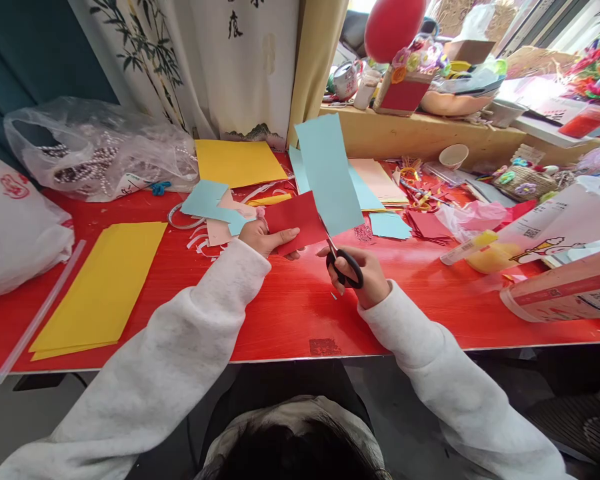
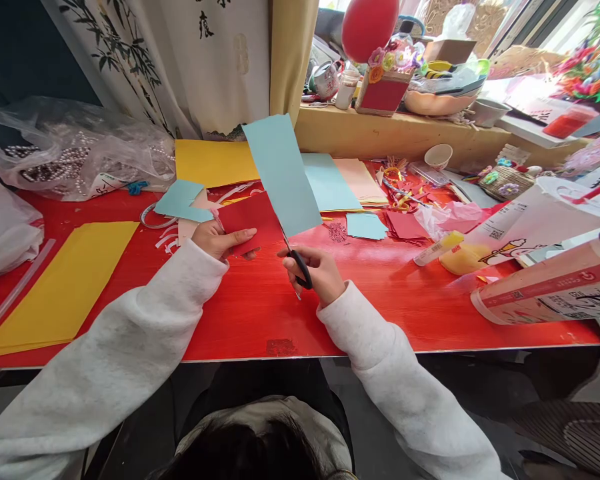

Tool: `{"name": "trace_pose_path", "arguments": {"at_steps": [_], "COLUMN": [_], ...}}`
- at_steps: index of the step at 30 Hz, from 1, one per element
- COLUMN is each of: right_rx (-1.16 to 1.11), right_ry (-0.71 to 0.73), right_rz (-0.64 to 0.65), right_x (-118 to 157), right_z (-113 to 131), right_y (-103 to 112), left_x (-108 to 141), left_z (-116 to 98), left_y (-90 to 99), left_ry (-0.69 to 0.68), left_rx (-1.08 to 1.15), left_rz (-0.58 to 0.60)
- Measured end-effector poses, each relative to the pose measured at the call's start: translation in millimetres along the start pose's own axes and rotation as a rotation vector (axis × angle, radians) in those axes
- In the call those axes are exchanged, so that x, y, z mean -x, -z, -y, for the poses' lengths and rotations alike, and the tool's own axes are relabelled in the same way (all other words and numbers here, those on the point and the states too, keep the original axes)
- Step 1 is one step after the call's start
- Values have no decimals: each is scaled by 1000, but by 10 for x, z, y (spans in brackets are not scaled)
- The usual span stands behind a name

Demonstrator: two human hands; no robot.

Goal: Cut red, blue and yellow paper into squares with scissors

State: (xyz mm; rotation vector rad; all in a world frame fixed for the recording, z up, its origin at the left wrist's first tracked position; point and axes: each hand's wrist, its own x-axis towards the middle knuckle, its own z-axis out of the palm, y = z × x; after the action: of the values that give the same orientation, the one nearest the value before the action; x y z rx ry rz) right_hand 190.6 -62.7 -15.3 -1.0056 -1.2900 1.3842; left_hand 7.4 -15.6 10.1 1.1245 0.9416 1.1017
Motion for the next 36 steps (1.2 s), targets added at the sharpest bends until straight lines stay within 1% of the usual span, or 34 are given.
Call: {"name": "trace_pose_path", "arguments": {"at_steps": [14, 21, 29, 36], "right_rx": [36, 2, 48, 17], "right_ry": [-2, 4, 30, 58], "right_rz": [-46, -36, -35, -33], "right_x": [-6, -19, -9, -27], "right_z": [4, -10, -13, -32], "right_y": [-11, -14, 0, 7], "left_x": [-38, -19, 8, 17], "left_z": [48, 53, 22, 55], "left_y": [26, -2, -40, -67], "left_ry": [13, 34, 57, 75], "left_rx": [-11, -24, 46, 72], "left_rz": [6, 47, 33, 47]}}
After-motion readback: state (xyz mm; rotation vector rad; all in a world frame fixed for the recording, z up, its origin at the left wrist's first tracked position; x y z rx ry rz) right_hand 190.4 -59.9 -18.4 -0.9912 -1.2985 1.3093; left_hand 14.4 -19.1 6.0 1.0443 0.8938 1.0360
